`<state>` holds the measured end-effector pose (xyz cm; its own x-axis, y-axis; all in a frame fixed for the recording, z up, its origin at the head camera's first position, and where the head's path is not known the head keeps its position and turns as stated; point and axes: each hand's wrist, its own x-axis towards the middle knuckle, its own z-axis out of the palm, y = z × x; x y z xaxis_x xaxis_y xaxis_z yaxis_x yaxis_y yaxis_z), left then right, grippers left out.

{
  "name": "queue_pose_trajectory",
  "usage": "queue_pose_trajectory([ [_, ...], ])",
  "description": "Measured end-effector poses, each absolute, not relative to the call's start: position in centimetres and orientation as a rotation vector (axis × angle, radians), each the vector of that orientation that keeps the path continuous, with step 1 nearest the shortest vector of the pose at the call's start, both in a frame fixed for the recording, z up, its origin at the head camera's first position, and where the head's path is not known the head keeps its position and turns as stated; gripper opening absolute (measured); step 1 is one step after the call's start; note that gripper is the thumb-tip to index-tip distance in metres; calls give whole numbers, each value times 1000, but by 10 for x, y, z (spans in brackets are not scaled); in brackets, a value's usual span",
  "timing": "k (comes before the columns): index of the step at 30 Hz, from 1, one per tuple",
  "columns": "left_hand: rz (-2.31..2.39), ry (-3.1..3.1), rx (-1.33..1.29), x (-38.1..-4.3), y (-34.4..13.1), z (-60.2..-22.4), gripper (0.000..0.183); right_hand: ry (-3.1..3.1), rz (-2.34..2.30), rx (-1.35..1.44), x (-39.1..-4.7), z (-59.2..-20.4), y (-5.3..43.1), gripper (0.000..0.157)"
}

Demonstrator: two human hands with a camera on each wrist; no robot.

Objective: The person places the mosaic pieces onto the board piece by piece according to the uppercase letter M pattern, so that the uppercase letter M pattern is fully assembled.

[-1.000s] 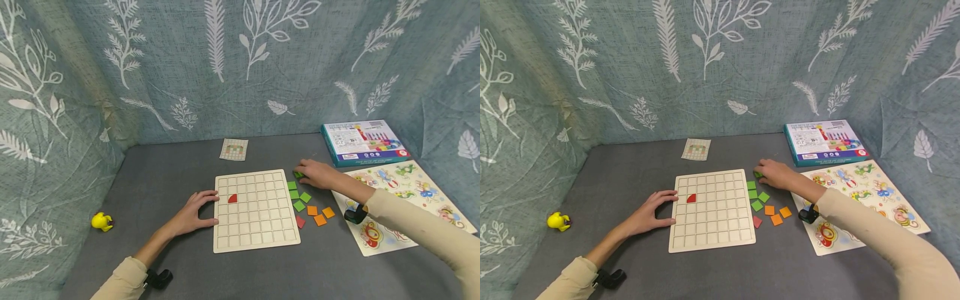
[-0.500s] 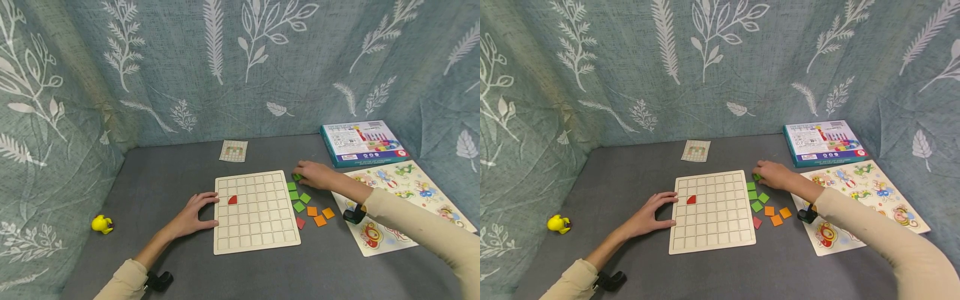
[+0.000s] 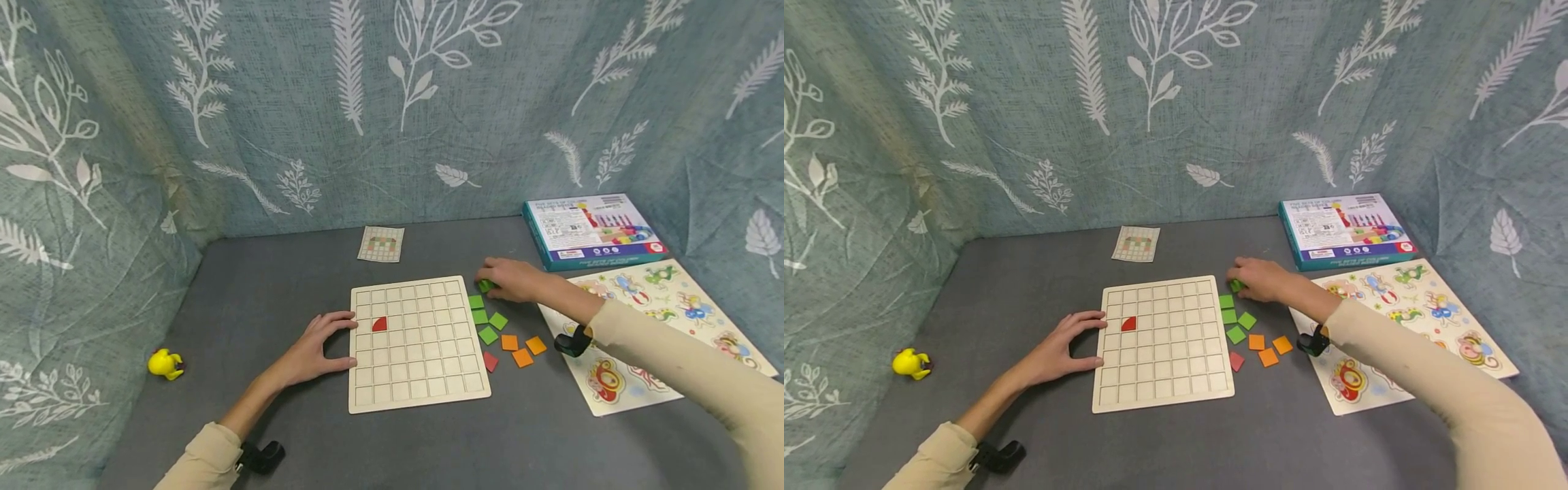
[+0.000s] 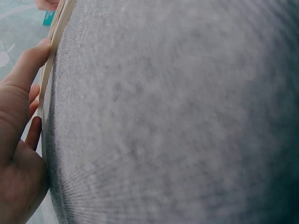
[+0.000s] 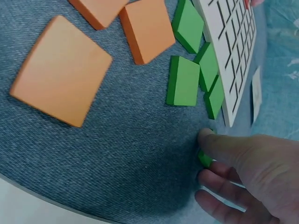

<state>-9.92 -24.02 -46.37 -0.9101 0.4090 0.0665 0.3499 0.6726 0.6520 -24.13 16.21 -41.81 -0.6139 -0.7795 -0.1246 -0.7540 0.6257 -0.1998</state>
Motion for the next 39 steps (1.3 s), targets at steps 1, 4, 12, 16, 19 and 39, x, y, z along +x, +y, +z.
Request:
queue_pose_trajectory([
  [1,1065,2790,638,-99,-240,-464,61,2645,-189,-1262,-241,-417,162,30],
  [4,1061,2786,632,-99,-240,-464,61,2635,-183,-1265,-241,-415,161,30],
  [12,1060,2787,624,-100,-239,-463,60,2622,-183,-1253,-242,-413,160,30],
  [16,1056,2789,628,-100,-240,-462,60,2623,-174,-1239,-243,-412,160,30],
  [19,1064,2780,624,-101,-241,-462,60,2619,-167,-1226,-243,-412,159,31],
  [39,1081,2772,621,-100,-240,-464,61,2605,-107,-1182,-244,-411,156,31],
])
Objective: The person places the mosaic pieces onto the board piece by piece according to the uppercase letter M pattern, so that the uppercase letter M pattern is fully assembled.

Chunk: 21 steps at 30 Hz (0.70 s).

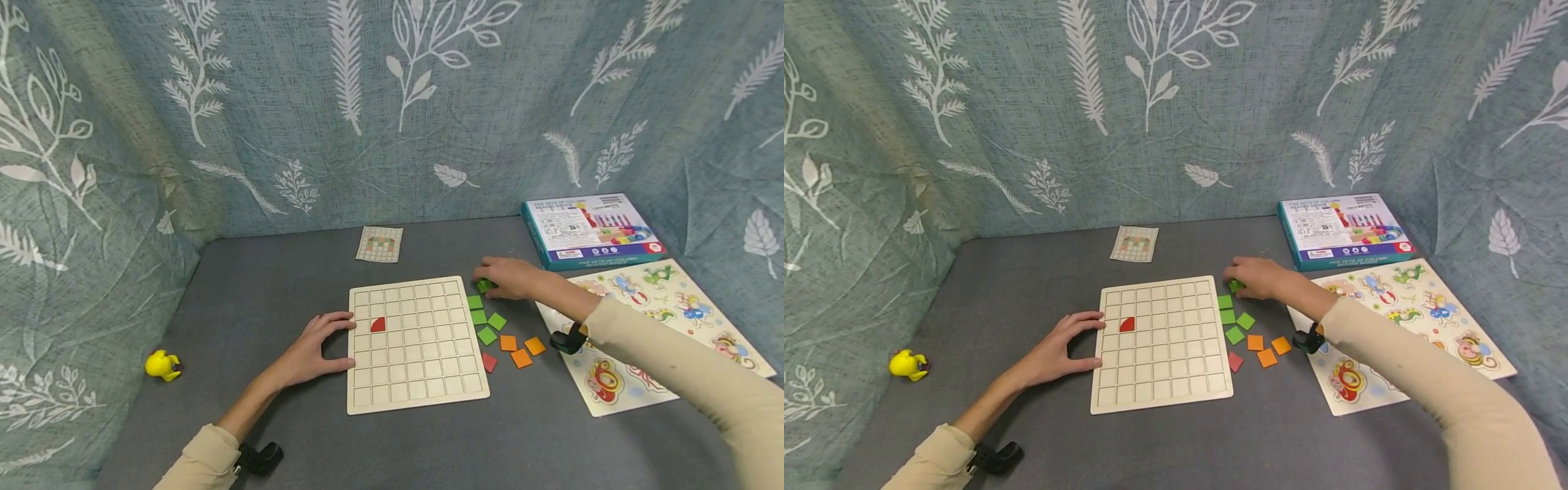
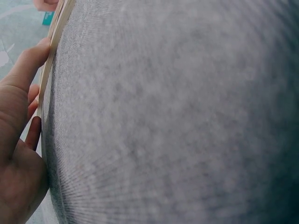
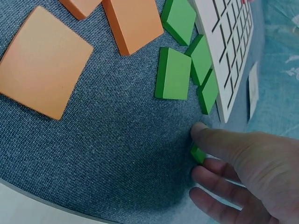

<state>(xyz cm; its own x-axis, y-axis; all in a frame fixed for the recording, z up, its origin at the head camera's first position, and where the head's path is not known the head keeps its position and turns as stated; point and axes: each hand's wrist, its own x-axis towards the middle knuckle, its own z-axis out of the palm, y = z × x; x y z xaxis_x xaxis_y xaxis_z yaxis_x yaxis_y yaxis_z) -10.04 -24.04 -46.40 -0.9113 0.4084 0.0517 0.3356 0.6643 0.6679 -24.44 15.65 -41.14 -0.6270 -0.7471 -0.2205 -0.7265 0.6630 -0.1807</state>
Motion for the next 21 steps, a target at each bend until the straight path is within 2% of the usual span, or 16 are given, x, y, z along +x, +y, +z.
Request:
queue_pose_trajectory([
  [14,1065,2775,596,-99,-241,-466,61,2670,-140,-1263,-246,-421,161,29],
  [21,1055,2785,597,-99,-240,-466,61,2732,-173,-1264,-244,-421,161,23],
])
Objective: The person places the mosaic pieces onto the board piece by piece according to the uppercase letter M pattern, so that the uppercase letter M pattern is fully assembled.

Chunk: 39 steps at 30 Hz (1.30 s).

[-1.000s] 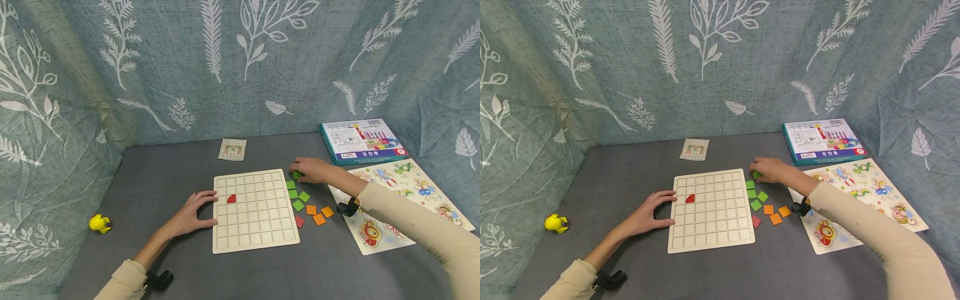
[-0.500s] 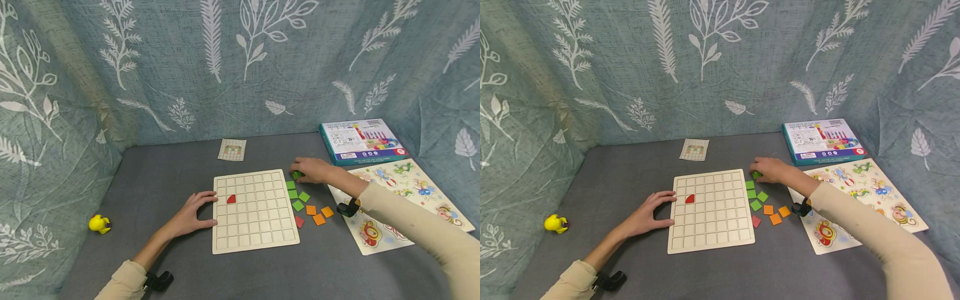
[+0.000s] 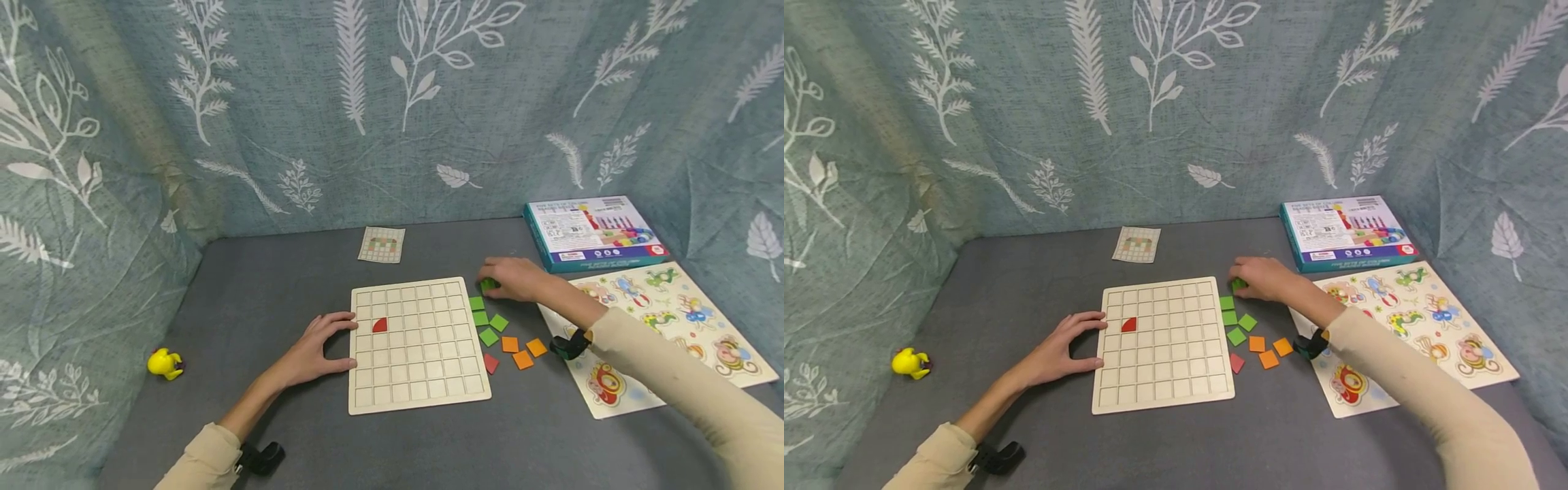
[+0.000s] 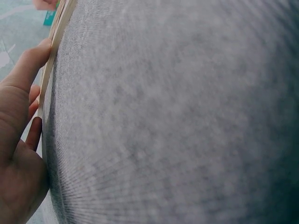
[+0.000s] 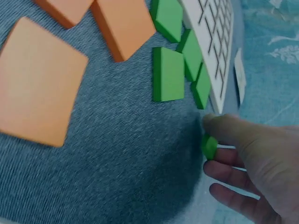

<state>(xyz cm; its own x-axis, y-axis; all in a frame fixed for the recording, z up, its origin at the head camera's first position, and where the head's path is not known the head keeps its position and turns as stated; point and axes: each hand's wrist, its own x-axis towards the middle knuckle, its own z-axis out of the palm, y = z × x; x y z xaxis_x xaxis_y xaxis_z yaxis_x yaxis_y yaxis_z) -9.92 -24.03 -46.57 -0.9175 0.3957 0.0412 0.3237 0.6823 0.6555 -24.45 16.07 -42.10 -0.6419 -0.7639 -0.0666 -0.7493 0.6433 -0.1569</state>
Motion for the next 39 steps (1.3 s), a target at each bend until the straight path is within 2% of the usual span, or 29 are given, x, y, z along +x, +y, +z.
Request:
queue_pose_trajectory([
  [39,1037,2796,591,-100,-240,-465,61,2775,-755,-1414,-223,-416,131,22],
])
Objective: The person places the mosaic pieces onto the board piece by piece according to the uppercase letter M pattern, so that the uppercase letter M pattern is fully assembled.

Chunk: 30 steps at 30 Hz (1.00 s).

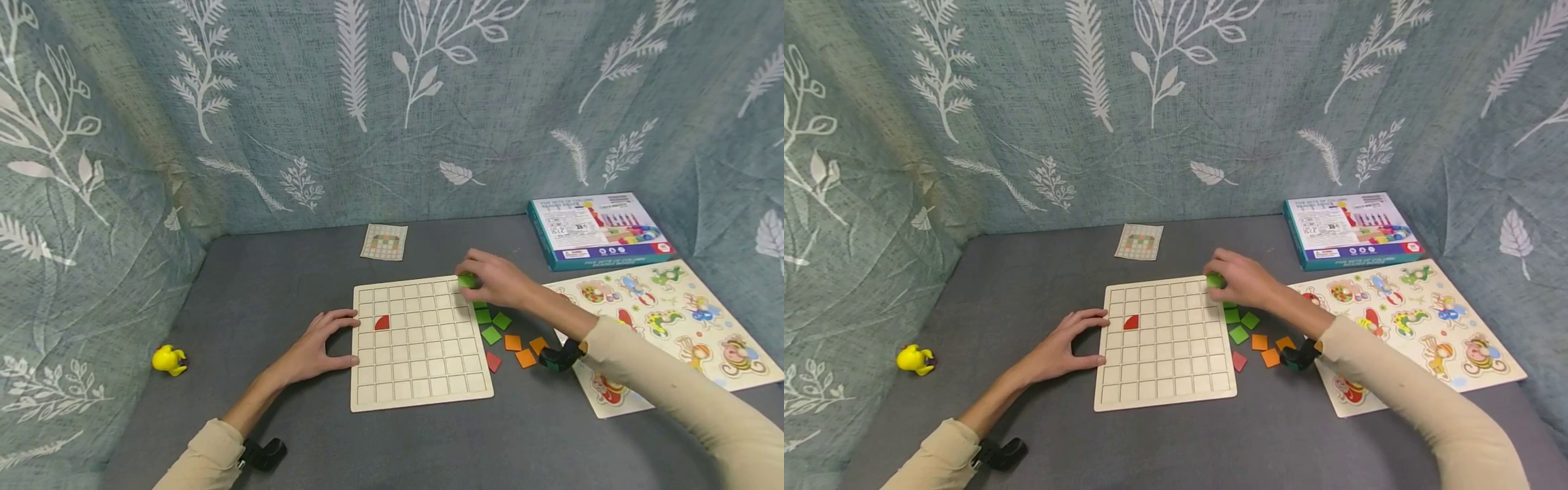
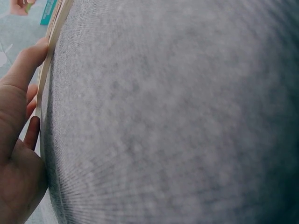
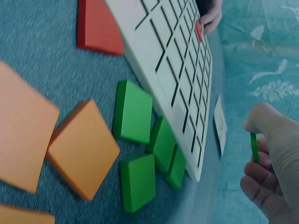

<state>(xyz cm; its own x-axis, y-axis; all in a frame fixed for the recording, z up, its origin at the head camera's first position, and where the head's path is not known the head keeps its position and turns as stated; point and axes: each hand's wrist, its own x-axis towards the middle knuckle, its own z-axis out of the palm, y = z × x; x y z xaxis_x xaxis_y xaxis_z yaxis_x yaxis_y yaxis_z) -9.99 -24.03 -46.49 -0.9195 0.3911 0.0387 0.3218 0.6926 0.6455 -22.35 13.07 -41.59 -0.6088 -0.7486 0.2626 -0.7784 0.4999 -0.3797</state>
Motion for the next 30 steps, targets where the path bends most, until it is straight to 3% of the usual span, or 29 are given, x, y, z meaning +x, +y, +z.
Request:
queue_pose_trajectory([
  [30,1045,2793,599,-99,-240,-463,61,-2667,832,1377,-193,-423,103,20],
])
